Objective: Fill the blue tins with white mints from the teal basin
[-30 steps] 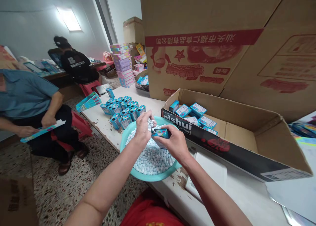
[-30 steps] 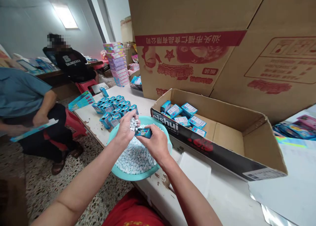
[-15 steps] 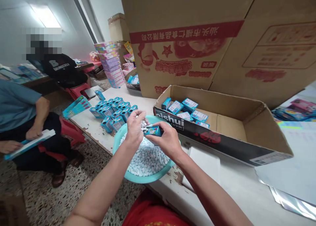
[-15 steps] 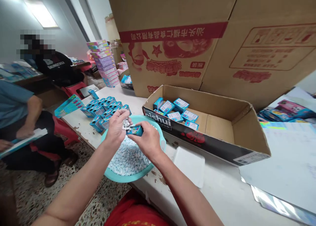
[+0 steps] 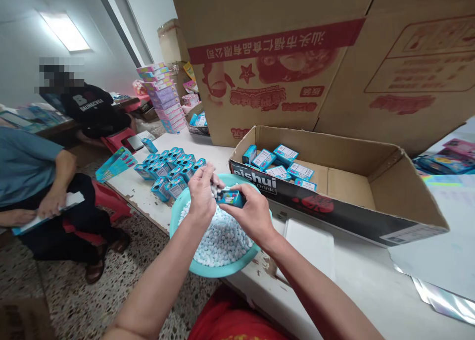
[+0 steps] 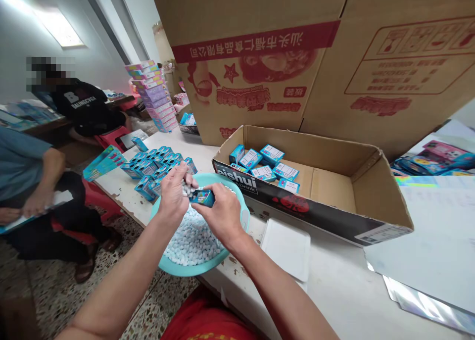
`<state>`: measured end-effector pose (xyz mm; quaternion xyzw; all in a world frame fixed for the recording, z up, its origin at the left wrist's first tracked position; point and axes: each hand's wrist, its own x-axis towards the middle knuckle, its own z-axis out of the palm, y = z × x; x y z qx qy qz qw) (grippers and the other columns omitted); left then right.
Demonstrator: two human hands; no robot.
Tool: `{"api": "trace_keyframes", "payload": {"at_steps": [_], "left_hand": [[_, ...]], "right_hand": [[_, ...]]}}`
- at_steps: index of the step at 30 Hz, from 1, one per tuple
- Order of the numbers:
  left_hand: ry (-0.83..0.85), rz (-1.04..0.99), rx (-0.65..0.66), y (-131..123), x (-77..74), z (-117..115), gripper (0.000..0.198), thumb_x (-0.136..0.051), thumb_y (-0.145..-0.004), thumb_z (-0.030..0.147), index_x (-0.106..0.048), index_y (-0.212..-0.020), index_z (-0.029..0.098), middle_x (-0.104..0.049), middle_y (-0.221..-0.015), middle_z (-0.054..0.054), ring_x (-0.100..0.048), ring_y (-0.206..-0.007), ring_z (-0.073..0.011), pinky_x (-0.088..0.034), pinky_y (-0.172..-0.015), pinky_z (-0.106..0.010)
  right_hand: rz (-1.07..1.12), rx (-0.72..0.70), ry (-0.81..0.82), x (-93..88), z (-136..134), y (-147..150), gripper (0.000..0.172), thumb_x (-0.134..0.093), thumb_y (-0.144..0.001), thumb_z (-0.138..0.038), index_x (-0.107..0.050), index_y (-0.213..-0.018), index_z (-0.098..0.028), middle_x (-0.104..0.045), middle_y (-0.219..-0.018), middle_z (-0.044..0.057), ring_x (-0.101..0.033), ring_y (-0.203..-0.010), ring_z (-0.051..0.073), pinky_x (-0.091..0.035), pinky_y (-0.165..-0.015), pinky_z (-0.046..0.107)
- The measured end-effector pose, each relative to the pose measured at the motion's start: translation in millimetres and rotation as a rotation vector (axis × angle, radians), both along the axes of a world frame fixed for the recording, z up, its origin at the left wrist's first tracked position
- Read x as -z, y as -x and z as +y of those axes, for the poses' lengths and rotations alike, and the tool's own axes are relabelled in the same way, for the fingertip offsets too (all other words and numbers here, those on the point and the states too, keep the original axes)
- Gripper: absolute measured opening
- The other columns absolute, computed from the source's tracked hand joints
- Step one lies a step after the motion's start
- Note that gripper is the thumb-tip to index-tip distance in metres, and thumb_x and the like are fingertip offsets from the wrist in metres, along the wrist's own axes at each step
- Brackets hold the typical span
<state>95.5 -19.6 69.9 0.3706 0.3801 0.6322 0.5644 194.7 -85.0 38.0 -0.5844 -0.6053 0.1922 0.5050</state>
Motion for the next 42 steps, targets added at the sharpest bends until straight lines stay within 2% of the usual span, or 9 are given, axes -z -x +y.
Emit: {"api": "trace_keyframes", "payload": {"at_steps": [7,21,26,28,30,33,37,39,42], "left_hand": [[-0.028,0.023,0.002,-1.8,-3.8,-2.4,0.034,-0.076,-0.066,0.038,-0.049,-0.067,0.018,-0.049,-0.053,0.005,-0.047,-0.045,-0.0073,-0.037,-0.043,-0.019],[-0.011,0.08,0.195,-6.8,-5.3,-8.8,0.029,-0.071,-0.07,0.041,-0.056,-0.075,0.016,-0.052,-0.054,0.004,-0.048,-0.044,-0.0078,-0.04,-0.044,-0.019],[-0.148,0.006,0.091,1.2,-23.8,-11.8,0.027,-0.072,-0.07,0.038,-0.055,-0.075,0.017,-0.051,-0.057,0.004,-0.048,-0.047,-0.0075,-0.039,-0.046,-0.019],[-0.189,0.021,0.055,9.1,-22.9,-7.9,0.027,-0.069,-0.072,0.041,-0.055,-0.077,0.018,-0.05,-0.058,0.004,-0.048,-0.048,-0.008,-0.04,-0.047,-0.02],[-0.126,0.102,0.036,18.5,-9.4,0.3,0.029,-0.067,-0.072,0.043,-0.054,-0.078,0.018,-0.05,-0.059,0.004,-0.049,-0.05,-0.0087,-0.04,-0.048,-0.02],[0.045,0.414,0.047,32.4,31.3,12.8,0.029,-0.063,-0.071,0.043,-0.053,-0.082,0.018,-0.054,-0.067,0.002,-0.054,-0.059,-0.012,-0.043,-0.056,-0.023],[-0.113,1.113,0.392,40.5,85.2,7.5,0.025,-0.055,-0.076,0.044,-0.056,-0.081,0.019,-0.061,-0.083,-0.005,-0.058,-0.087,-0.0222,-0.045,-0.081,-0.035],[-0.178,1.307,0.51,39.0,97.7,-1.5,0.025,-0.053,-0.078,0.045,-0.054,-0.076,0.02,-0.061,-0.084,-0.007,-0.056,-0.091,-0.0251,-0.042,-0.086,-0.039],[-0.067,1.255,0.51,34.4,100.6,-8.5,0.024,-0.057,-0.077,0.042,-0.051,-0.067,0.021,-0.056,-0.074,-0.003,-0.054,-0.081,-0.0231,-0.041,-0.08,-0.035]], "right_hand": [[0.016,-0.003,-0.008,2.2,-3.6,2.2,0.032,-0.081,-0.068,-0.03,-0.063,-0.093,-0.024,-0.068,-0.092,0.001,-0.062,-0.085,0.022,-0.044,-0.074,0.032],[0.131,-0.037,-0.016,5.6,-8.2,-2.1,0.03,-0.079,-0.069,-0.03,-0.064,-0.095,-0.023,-0.069,-0.095,0.002,-0.063,-0.088,0.023,-0.046,-0.077,0.033],[0.274,-0.073,-0.044,8.0,-12.7,-8.0,0.035,-0.081,-0.067,-0.035,-0.065,-0.096,-0.023,-0.069,-0.094,0.001,-0.063,-0.085,0.022,-0.047,-0.079,0.033],[0.323,-0.055,-0.037,12.1,-13.1,-10.0,0.036,-0.081,-0.066,-0.038,-0.066,-0.095,-0.023,-0.069,-0.093,0.001,-0.063,-0.085,0.022,-0.047,-0.079,0.034],[0.359,-0.045,-0.021,16.2,-12.8,-11.7,0.035,-0.081,-0.065,-0.038,-0.067,-0.093,-0.023,-0.069,-0.091,0.001,-0.063,-0.084,0.022,-0.047,-0.079,0.034],[0.443,-0.05,-0.011,19.0,-12.1,-17.6,0.037,-0.082,-0.063,-0.038,-0.068,-0.093,-0.022,-0.069,-0.089,0.001,-0.062,-0.082,0.021,-0.048,-0.077,0.033],[0.593,0.056,-0.019,19.0,-12.3,-33.6,0.043,-0.082,-0.06,-0.04,-0.067,-0.095,-0.02,-0.069,-0.084,0.001,-0.062,-0.077,0.02,-0.049,-0.071,0.032],[0.635,0.117,-0.028,19.4,-12.9,-40.6,0.045,-0.082,-0.06,-0.04,-0.066,-0.096,-0.02,-0.069,-0.085,0.001,-0.063,-0.078,0.02,-0.05,-0.072,0.032],[0.617,0.136,-0.017,20.4,-15.2,-44.8,0.045,-0.083,-0.059,-0.041,-0.066,-0.095,-0.02,-0.069,-0.085,0.002,-0.063,-0.078,0.021,-0.05,-0.073,0.033]]}}
